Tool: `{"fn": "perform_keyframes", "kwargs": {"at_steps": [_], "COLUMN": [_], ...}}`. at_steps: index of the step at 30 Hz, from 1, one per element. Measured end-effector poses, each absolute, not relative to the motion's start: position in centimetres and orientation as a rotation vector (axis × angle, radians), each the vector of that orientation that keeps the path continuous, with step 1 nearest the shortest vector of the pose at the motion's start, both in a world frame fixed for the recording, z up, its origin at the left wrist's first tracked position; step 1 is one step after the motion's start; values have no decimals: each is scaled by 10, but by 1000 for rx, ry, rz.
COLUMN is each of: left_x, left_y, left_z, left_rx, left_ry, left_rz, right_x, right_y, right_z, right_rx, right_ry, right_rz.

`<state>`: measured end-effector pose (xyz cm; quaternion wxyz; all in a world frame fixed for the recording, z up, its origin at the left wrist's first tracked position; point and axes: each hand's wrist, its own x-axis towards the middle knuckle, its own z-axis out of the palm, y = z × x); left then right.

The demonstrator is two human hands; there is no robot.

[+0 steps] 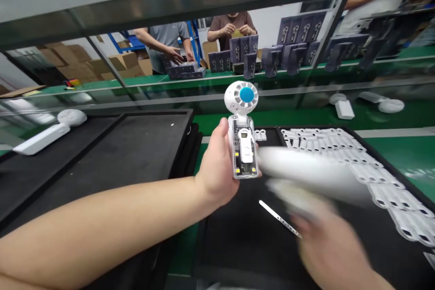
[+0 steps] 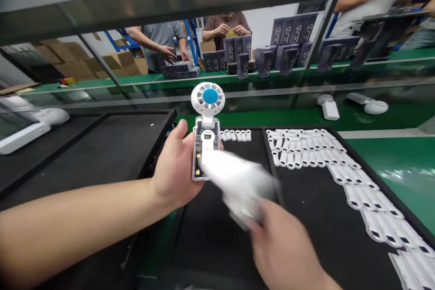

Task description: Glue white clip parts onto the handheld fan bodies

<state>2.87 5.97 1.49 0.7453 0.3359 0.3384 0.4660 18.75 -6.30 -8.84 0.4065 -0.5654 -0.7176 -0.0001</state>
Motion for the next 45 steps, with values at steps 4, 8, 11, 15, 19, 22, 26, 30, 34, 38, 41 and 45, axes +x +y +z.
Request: {"fn": "perform_keyframes", "kwargs": {"at_steps": [4, 8, 11, 15, 19, 22, 26, 30, 34, 38, 41, 45], "left_x": [22, 15, 13, 11, 10, 10, 10, 11, 11, 12, 14, 16], "left_y": [63, 57, 51, 48, 49, 49, 46, 44, 45, 45, 43, 42], "left_z": [19, 25, 28, 27, 24, 20, 17, 19, 17, 13, 10, 8], "left_rx": [693, 903, 1012, 1008, 941, 900, 888, 843, 852, 968, 992, 982], "left_ry": [823, 600, 487, 492, 485, 449, 399, 387, 387, 458, 489, 510], "left_rz": [1027, 970, 872, 690, 556, 524, 571, 555, 544, 506, 586, 661], "right_x": [199, 235, 259, 273, 272, 273, 277, 274, 266, 266, 273, 280], "right_y": [-71, -79, -76, -68, -63, -63, -62, -64, -66, -64, -61, -60], "right_z": [-95, -103, -118, -147, -165, -173, -182, -187, -189, -190, -191, -193], "right_rx": [-1398, -1608, -1828, -2049, -2072, -2096, -2063, -2059, -2056, -2058, -2010, -2014], "right_ry": [-1951, -1829, -1795, -1845, -1941, -1926, -1936, -1923, -1909, -1865, -1901, -1914], "right_rz": [-9, -179, -192, 75, 135, 98, 121, 66, -18, -30, 55, 125]}}
